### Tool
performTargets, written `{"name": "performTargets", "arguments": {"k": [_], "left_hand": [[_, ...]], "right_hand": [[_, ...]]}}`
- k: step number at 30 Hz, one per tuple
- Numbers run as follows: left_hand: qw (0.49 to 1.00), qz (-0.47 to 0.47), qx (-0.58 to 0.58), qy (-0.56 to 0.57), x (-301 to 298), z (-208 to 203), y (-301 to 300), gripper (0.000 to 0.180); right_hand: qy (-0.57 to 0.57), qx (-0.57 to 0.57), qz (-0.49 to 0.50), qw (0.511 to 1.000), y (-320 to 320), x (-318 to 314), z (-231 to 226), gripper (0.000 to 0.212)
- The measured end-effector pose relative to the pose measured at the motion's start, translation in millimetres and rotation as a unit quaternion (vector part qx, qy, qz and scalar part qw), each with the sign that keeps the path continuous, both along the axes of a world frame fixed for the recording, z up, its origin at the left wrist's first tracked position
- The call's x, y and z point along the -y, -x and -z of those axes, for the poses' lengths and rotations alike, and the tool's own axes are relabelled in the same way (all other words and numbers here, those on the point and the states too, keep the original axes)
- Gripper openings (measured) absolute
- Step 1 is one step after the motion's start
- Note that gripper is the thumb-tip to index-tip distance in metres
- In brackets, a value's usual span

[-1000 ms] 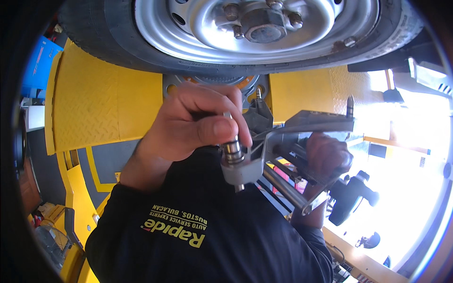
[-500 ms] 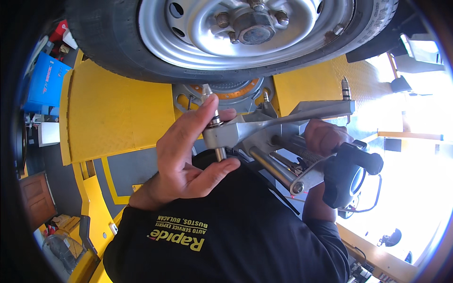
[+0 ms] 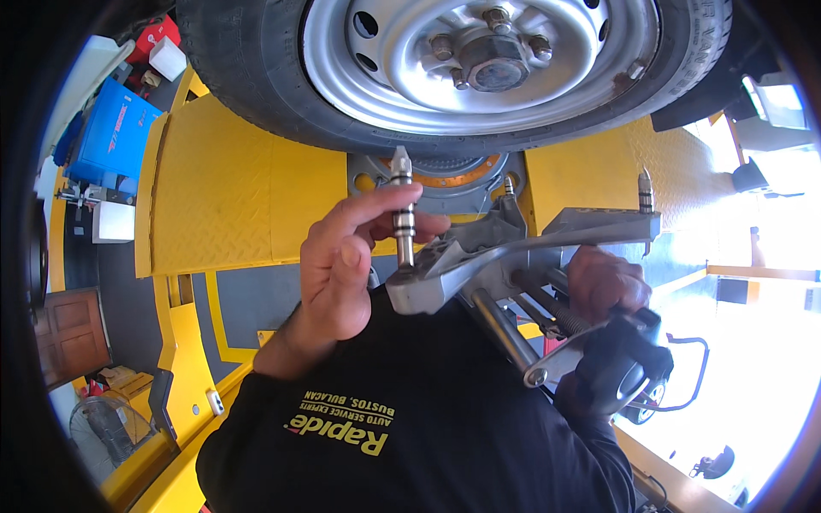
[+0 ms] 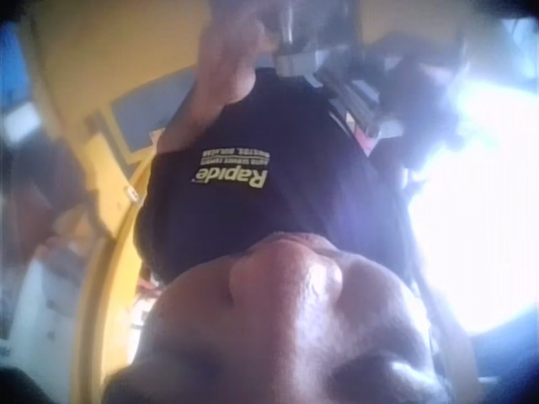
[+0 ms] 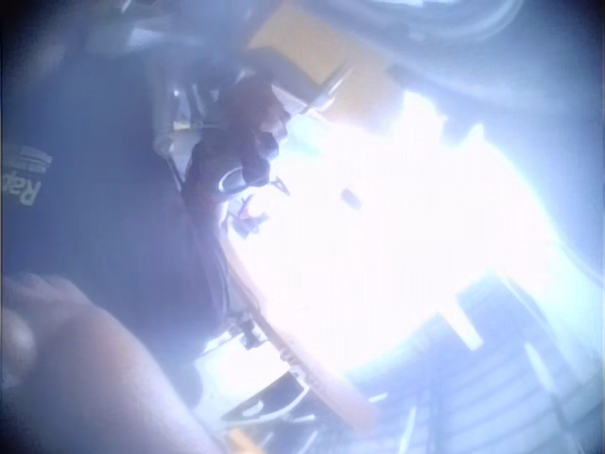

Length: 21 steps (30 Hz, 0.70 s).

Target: The person attaches a wheel alignment sensor to a vehicle's wheel hub, secures it with a clamp, and then moves to a nearby workstation to adjust the sensor components.

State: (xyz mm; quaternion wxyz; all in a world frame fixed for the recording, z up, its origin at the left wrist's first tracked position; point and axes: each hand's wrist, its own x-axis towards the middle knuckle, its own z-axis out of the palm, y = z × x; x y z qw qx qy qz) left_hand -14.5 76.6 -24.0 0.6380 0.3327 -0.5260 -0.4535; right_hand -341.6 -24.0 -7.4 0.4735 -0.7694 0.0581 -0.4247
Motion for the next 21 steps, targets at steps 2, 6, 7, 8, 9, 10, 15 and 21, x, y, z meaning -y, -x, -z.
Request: {"name": "performTargets", "arguments": {"k": [2, 6, 7, 8, 9, 10, 15, 21], "left_hand": [[1.000, -0.014, 0.009, -0.008, 1, 4, -3, 0.091], [0.991, 0.002, 0.089, 0.097, 9, 21, -19, 0.108], [0.987, 0.016, 0.108, 0.115, 10, 27, -22, 0.111], [0.981, 0.026, 0.124, 0.149, 12, 34, -23, 0.111], [0.979, 0.036, 0.128, 0.155, 13, 40, -24, 0.112], [0.975, 0.043, 0.131, 0.177, 16, 46, -23, 0.111], [0.971, 0.076, 0.114, 0.196, 13, 61, -13, 0.116], [0.972, 0.113, 0.080, 0.188, 9, 54, -17, 0.120]], "right_hand": [[0.044, -0.005, -0.014, 0.999, -3, -3, -2, 0.026], [0.041, -0.009, -0.036, 0.998, -1, -7, -4, 0.020], [0.037, -0.004, -0.027, 0.999, 0, -9, -3, 0.020], [0.033, -0.002, -0.018, 0.999, 1, -12, -1, 0.020], [0.031, -0.001, -0.011, 0.999, 2, -15, 1, 0.020], [0.027, 0.003, -0.004, 1.000, 3, -17, 3, 0.020], [0.010, -0.004, 0.020, 1.000, 9, -30, 7, 0.020], [0.002, -0.014, 0.027, 1.000, 11, -35, 4, 0.020]]}}
